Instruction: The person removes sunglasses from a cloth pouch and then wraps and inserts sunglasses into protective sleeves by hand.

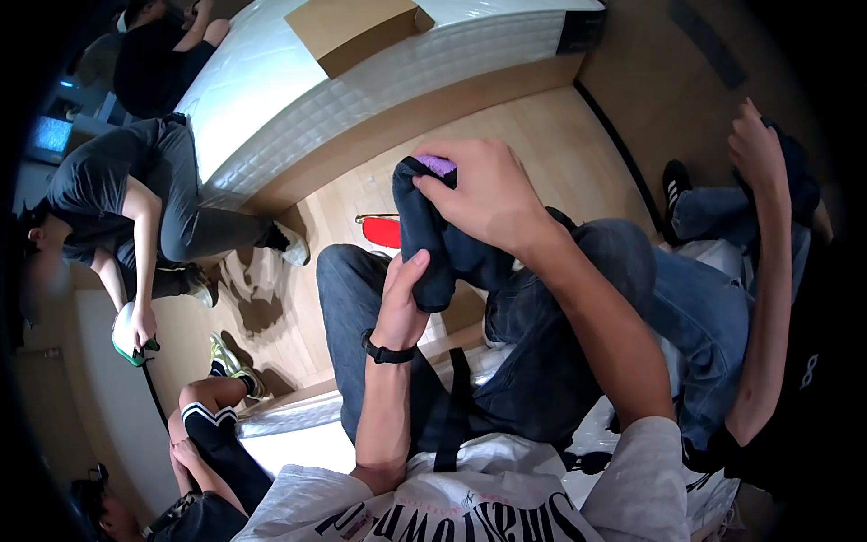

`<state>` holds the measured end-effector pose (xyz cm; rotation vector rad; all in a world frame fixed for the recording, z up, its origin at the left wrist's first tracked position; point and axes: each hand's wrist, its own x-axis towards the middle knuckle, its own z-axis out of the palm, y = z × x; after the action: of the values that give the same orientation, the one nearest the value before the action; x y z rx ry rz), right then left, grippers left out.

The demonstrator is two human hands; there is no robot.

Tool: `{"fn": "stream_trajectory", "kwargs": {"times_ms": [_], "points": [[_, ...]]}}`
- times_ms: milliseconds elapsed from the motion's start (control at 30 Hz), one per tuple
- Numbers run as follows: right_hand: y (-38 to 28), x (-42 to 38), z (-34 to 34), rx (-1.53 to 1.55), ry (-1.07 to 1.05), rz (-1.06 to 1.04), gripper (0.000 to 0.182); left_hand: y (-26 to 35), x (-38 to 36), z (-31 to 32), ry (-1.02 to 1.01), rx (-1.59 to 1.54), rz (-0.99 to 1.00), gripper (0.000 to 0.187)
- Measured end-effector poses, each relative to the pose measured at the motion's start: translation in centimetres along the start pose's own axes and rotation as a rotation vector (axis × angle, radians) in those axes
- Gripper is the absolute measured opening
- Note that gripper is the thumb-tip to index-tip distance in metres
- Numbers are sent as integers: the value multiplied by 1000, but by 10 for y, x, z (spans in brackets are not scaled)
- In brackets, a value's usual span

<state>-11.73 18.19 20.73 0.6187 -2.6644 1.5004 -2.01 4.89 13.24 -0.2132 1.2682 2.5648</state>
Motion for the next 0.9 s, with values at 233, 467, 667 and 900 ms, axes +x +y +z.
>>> {"fn": "stream_trajectory", "kwargs": {"times_ms": [233, 467, 667, 900], "points": [[1, 2, -1, -54, 110, -23, 21, -1, -1, 0, -59, 86, -57, 54], [7, 8, -4, -49, 292, -28, 20, 2, -6, 12, -150, 81, -64, 62], [5, 9, -10, -42, 384, -32, 21, -10, -7, 15, -269, 53, -33, 68], [-8, 1, -13, 289, -54, -123, 20, -16, 4, 13, -107, -71, -177, 60]]}}
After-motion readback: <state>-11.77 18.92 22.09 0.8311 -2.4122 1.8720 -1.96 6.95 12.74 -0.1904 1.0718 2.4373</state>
